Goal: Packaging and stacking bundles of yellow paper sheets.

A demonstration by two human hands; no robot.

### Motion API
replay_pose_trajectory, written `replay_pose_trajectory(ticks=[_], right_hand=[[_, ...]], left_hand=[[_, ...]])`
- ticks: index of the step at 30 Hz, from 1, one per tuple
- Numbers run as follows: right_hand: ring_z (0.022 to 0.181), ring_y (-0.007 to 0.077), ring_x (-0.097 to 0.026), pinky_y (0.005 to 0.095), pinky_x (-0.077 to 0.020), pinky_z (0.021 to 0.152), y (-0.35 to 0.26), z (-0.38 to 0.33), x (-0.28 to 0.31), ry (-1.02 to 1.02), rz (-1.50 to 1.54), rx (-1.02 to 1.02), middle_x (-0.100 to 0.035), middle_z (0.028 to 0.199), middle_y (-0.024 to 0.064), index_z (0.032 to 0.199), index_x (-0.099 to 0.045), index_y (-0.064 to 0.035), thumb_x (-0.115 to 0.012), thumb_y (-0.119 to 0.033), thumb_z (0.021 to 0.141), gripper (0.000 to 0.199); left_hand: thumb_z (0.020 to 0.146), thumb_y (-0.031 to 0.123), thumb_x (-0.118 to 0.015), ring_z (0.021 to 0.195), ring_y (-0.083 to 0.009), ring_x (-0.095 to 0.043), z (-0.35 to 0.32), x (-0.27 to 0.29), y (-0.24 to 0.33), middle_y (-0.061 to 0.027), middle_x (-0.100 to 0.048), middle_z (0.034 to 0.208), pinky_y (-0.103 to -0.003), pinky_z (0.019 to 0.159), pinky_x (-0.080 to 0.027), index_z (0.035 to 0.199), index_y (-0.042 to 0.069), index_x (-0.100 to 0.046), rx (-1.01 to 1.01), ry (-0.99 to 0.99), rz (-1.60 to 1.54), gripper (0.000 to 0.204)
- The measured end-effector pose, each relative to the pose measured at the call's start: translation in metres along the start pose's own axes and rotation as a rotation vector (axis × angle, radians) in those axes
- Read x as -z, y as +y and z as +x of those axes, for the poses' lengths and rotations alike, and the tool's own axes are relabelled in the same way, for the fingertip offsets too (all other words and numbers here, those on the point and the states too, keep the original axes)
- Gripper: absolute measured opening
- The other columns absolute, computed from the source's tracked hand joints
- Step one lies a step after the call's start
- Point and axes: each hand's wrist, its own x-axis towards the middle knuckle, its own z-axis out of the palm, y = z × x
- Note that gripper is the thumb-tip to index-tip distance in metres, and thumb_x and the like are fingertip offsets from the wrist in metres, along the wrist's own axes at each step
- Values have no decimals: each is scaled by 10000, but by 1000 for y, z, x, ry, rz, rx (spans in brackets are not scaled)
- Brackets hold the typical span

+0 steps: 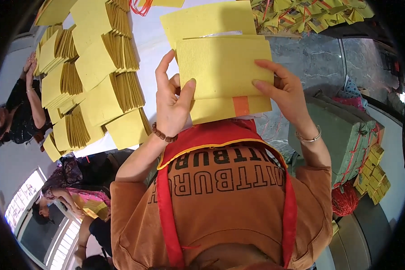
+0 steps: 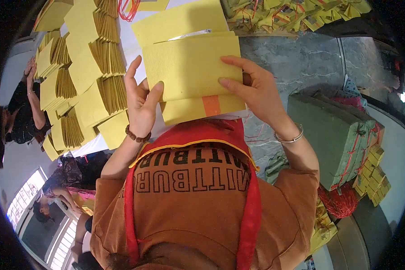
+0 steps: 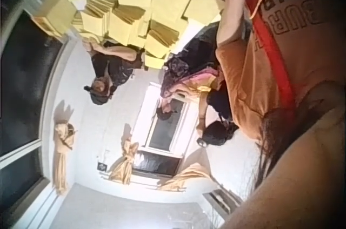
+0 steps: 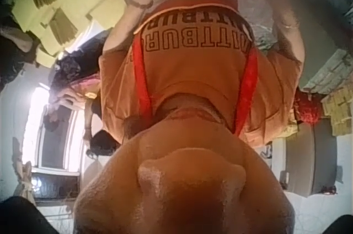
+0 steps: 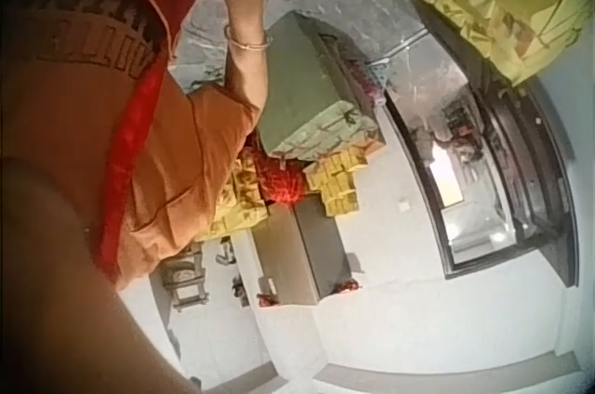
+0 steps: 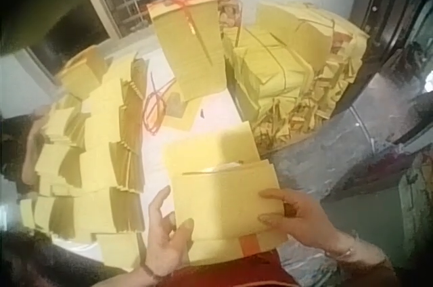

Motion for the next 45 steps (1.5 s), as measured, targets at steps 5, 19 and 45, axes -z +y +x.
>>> replay_pose_trajectory(ticks=[5, 19, 45], right_hand=[[681, 30, -458, 189, -392, 590, 5, 0, 5, 53, -177, -35, -560, 873, -24, 1162, -573, -31, -656, -95, 812, 366], [750, 53, -520, 208, -438, 654, 15, 14, 6, 70, -150, 4, -582, 944, 21, 1189, -558, -26, -659, -92, 802, 406], [911, 93, -573, 216, -481, 723, 8, 15, 4, 4, -89, -71, -583, 1109, 85, 1229, -518, -16, -628, -58, 813, 432]], left_hand=[[838, -11, -496, 563, -63, -466, 4, -1, 2, -76, -626, 788, -207, 484, -351, 1368, 84, -224, -7, 25, 107, 603], [835, 109, -580, 447, -98, -353, 19, 15, 4, -32, -372, 502, -268, 444, -320, 1218, 114, -535, -12, -96, 540, 386], [762, 142, -492, 1256, -274, -370, 35, 7, 5, -53, -434, 1336, -408, 1012, -363, 1306, 155, -449, -1010, -667, 1307, 546]])
